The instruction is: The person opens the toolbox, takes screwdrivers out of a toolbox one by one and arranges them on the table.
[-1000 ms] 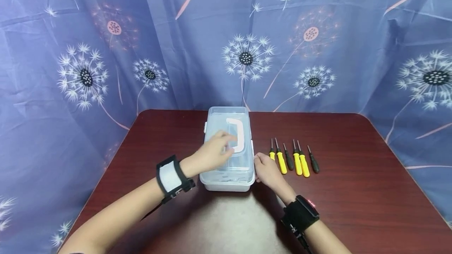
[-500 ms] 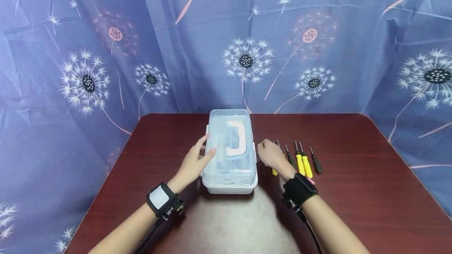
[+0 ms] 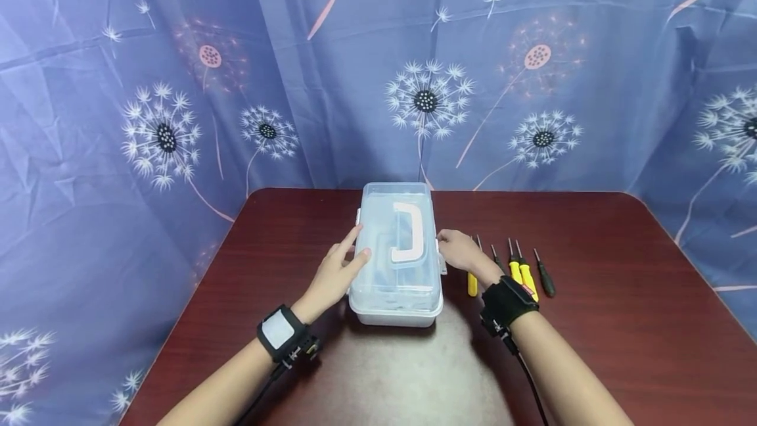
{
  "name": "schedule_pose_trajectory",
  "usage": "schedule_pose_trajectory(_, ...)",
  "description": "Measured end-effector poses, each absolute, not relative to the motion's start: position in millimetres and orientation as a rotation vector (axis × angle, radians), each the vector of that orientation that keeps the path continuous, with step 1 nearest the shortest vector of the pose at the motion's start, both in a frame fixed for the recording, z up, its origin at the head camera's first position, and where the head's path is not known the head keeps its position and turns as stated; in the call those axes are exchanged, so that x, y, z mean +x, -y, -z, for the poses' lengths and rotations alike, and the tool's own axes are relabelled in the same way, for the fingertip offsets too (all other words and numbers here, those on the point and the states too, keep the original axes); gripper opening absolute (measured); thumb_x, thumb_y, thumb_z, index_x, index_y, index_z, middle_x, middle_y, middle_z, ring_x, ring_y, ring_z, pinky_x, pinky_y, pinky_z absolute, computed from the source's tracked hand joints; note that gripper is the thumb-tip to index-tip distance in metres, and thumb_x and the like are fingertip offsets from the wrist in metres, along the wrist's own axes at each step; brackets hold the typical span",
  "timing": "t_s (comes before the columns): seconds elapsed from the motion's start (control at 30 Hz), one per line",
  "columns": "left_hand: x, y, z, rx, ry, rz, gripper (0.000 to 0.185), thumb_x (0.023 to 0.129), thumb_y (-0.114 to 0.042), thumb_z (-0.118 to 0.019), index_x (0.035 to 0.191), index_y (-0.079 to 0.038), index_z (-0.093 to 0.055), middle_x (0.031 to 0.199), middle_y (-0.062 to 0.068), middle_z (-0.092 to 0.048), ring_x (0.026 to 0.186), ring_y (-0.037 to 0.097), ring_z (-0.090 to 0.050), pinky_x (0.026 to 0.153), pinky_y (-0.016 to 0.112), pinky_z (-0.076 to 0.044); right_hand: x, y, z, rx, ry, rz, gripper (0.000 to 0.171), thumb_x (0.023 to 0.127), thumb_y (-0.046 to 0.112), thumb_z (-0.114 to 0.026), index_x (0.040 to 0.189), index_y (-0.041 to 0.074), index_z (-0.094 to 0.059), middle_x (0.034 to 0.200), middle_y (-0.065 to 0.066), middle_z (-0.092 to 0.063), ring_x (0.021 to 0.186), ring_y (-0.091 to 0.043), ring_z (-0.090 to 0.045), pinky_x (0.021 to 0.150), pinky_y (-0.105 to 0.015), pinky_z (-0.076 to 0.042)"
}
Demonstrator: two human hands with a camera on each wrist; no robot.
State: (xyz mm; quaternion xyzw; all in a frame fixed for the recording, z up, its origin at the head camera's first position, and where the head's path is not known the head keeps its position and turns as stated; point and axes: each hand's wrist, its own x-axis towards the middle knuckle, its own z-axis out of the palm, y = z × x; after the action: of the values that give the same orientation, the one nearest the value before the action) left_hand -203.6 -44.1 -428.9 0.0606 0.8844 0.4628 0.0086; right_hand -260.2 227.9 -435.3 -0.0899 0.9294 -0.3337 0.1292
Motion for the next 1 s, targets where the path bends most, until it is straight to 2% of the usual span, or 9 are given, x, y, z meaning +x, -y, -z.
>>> schedule_pose_trajectory(0.13,-202.7,44.0,428.9,0.19,-2.771,-1.447,0.059,0.092,-0.051,-0.052,0.147,-0.041,-0.032,0.122,0.015,-0.053,0.083,0.013,-0.063,0.074,0.03,-0.048,-257.5,-233.0,434.1,-0.239,-2.791,0.942,0.034,0.1,0.024,-0.038,0.114,0.001,-0.06,0.107,-0.02,-0.063,0.089,-0.029,-0.06,0.073,-0.036,-0.046)
schedule_pose_trajectory(0.2,-202.0,44.5,429.5,0.187,-2.769,-1.453,0.059,0.092,-0.05,-0.052,0.147,-0.041,-0.032,0.121,0.015,-0.053,0.082,0.012,-0.063,0.074,0.029,-0.048,-256.0,-235.1,431.6,-0.228,-2.825,0.934,0.036,0.101,0.023,-0.037,0.115,0.001,-0.062,0.115,-0.022,-0.064,0.101,-0.033,-0.061,0.08,-0.04,-0.048)
schedule_pose_trajectory(0.27,-201.6,45.2,429.8,0.186,-2.762,-1.466,0.059,0.092,-0.049,-0.052,0.147,-0.041,-0.032,0.122,0.014,-0.053,0.081,0.012,-0.064,0.074,0.029,-0.049,-254.9,-236.7,427.5,-0.224,-2.839,0.927,0.037,0.101,0.023,-0.037,0.115,0.003,-0.064,0.115,-0.021,-0.066,0.102,-0.032,-0.062,0.08,-0.04,-0.049)
schedule_pose_trajectory(0.37,-201.9,45.3,429.7,0.187,-2.764,-1.473,0.059,0.093,-0.049,-0.052,0.147,-0.041,-0.033,0.122,0.014,-0.053,0.082,0.012,-0.064,0.075,0.029,-0.05,-256.2,-239.5,419.2,-0.205,-2.825,0.928,0.037,0.1,0.021,-0.035,0.111,0.004,-0.066,0.106,-0.018,-0.068,0.085,-0.025,-0.06,0.071,-0.033,-0.046)
schedule_pose_trajectory(0.47,-202.6,44.8,429.4,0.195,-2.77,-1.467,0.058,0.093,-0.05,-0.052,0.147,-0.042,-0.033,0.123,0.014,-0.053,0.082,0.012,-0.063,0.076,0.029,-0.049,-258.5,-241.9,410.4,-0.158,-2.768,0.975,0.039,0.1,0.02,-0.031,0.108,0.004,-0.066,0.097,-0.016,-0.066,0.069,-0.019,-0.052,0.061,-0.029,-0.042)
schedule_pose_trajectory(0.57,-202.9,44.6,428.9,0.197,-2.767,-1.464,0.058,0.093,-0.05,-0.051,0.147,-0.042,-0.032,0.124,0.014,-0.052,0.081,0.011,-0.061,0.075,0.029,-0.048,-259.6,-241.8,403.3,-0.138,-2.708,1.034,0.041,0.1,0.019,-0.028,0.113,0.001,-0.062,0.097,-0.018,-0.064,0.065,-0.019,-0.052,0.058,-0.031,-0.046)
schedule_pose_trajectory(0.77,-202.7,44.7,427.8,0.189,-2.753,-1.478,0.058,0.093,-0.049,-0.052,0.147,-0.042,-0.032,0.124,0.014,-0.052,0.077,0.009,-0.061,0.072,0.027,-0.048,-254.1,-235.7,397.5,-0.101,-2.593,1.185,0.046,0.103,0.025,-0.031,0.133,-0.006,-0.047,0.114,-0.024,-0.059,0.086,-0.019,-0.062,0.075,-0.037,-0.057)
schedule_pose_trajectory(0.9,-203.3,44.6,428.5,0.196,-2.747,-1.488,0.059,0.093,-0.048,-0.052,0.147,-0.041,-0.032,0.125,0.014,-0.052,0.078,0.009,-0.062,0.072,0.027,-0.049,-247.8,-233.5,400.1,-0.075,-2.419,1.413,0.047,0.104,0.027,-0.026,0.135,-0.006,-0.04,0.115,-0.023,-0.055,0.087,-0.016,-0.065,0.082,-0.04,-0.057)
schedule_pose_trajectory(1.0,-203.8,44.9,430.1,0.204,-2.749,-1.485,0.059,0.093,-0.048,-0.053,0.147,-0.041,-0.032,0.125,0.015,-0.051,0.079,0.01,-0.063,0.072,0.027,-0.05,-243.8,-233.8,404.5,-0.09,-2.287,1.567,0.045,0.104,0.027,-0.022,0.134,-0.004,-0.036,0.113,-0.016,-0.055,0.088,-0.014,-0.068,0.084,-0.04,-0.057)
